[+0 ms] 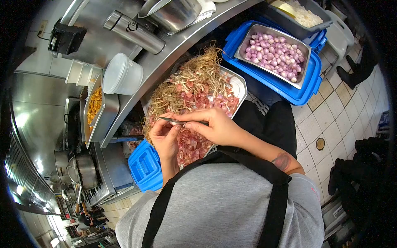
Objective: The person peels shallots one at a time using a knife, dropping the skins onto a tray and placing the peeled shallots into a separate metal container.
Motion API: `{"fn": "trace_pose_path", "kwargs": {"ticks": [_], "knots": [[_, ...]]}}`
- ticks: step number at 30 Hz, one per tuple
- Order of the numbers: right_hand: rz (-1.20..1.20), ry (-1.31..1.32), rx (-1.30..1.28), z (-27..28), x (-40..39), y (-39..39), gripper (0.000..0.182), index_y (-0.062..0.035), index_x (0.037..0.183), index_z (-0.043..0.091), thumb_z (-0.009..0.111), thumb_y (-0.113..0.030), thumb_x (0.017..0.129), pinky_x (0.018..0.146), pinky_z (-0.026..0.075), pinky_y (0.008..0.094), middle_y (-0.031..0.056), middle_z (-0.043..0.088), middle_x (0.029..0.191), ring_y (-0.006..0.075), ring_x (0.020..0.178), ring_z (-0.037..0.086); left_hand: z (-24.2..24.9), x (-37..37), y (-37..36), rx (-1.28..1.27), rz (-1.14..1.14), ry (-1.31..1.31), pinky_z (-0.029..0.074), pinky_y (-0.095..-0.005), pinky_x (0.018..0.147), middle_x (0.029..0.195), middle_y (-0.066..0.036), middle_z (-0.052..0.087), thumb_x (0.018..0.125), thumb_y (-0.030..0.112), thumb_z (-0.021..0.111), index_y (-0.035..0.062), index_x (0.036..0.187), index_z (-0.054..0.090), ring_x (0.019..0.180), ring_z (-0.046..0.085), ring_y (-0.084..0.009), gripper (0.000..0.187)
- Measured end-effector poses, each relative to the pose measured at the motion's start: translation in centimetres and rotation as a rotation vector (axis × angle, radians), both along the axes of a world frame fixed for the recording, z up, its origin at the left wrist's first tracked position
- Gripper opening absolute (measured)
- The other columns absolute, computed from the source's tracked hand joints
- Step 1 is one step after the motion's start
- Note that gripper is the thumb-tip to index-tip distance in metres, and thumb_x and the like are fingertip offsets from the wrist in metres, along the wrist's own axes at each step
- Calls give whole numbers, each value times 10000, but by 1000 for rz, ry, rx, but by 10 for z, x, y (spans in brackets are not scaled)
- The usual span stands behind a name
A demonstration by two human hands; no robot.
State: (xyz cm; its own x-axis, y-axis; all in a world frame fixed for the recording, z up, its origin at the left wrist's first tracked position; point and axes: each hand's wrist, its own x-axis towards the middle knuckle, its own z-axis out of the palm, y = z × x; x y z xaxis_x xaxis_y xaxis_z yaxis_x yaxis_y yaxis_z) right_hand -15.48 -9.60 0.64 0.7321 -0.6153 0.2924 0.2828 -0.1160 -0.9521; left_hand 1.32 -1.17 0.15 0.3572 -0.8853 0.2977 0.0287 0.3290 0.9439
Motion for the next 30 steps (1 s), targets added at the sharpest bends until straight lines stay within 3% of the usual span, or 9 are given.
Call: {"fn": "trace_pose_path", "kwargs": {"ticks": [2, 6, 9, 12, 15, 16, 19, 25, 30], "knots": [[233, -60, 472, -9, 1, -5, 301, -91, 1197, 579, 532, -110, 901, 466, 400, 205, 24, 596, 735, 68, 516, 488, -4, -1, 2, 5, -30, 104, 486, -307, 812, 1067, -136, 575, 726, -66, 678, -35, 1019, 618, 951, 576, -197, 300], [23, -85, 682, -24, 6, -13, 312, -105, 1227, 555, 502, -102, 919, 426, 334, 161, -21, 544, 727, 18, 485, 410, -1, -4, 1, -33, -98, 259, 538, -407, 829, 1111, -174, 577, 777, -6, 662, -19, 1138, 549, 954, 612, -265, 378], [-137, -14, 480, -34, 13, -12, 318, -65, 1225, 545, 510, -86, 910, 430, 316, 169, -8, 543, 718, 10, 493, 397, 7, -8, -3, 45, -78, 378, 543, -403, 819, 1123, -185, 576, 794, -10, 639, -17, 1152, 534, 935, 621, -273, 373], [-82, 85, 271, -22, 6, -7, 334, -74, 1214, 557, 548, -84, 880, 499, 403, 174, 11, 597, 800, 22, 559, 480, -3, 0, -5, 81, -9, 352, 545, -390, 815, 1097, -176, 588, 802, -23, 623, -14, 1129, 548, 920, 626, -261, 335], [-93, 14, 76, -6, 3, 0, 353, -59, 1212, 551, 569, -81, 860, 630, 466, 207, 46, 646, 916, 52, 703, 565, -4, 2, -3, 77, 29, 300, 547, -376, 812, 1063, -163, 603, 802, -41, 615, -21, 1110, 555, 912, 627, -239, 314], [-87, 2, 18, -7, 5, 1, 371, -57, 1218, 544, 576, -76, 848, 751, 486, 262, 86, 651, 1037, 117, 871, 613, -4, 2, -2, 58, 21, 272, 547, -367, 808, 1053, -158, 607, 800, -45, 616, -23, 1108, 556, 909, 627, -232, 315], [-142, -60, -108, -11, 9, 2, 369, -60, 1204, 556, 586, -82, 837, 788, 490, 298, 119, 642, 1068, 184, 917, 635, -4, 3, -1, 29, 27, 191, 546, -340, 796, 1032, -146, 613, 790, -57, 623, -29, 1102, 560, 902, 626, -213, 319], [-125, -62, -161, -9, 7, 2, 323, -58, 1159, 590, 579, -85, 837, 828, 482, 328, 141, 631, 1082, 256, 960, 627, -4, 2, 0, 58, 19, 136, 520, -304, 797, 1034, -136, 606, 753, -88, 644, -40, 1057, 580, 905, 611, -189, 315], [-26, 9, -99, 1, -2, -4, 322, -39, 1156, 587, 578, -75, 836, 860, 470, 325, 139, 618, 1118, 240, 1005, 612, -7, 1, 2, 31, -79, 92, 503, -300, 821, 1079, -136, 578, 735, -132, 628, -33, 1008, 599, 907, 600, -179, 291]]}}
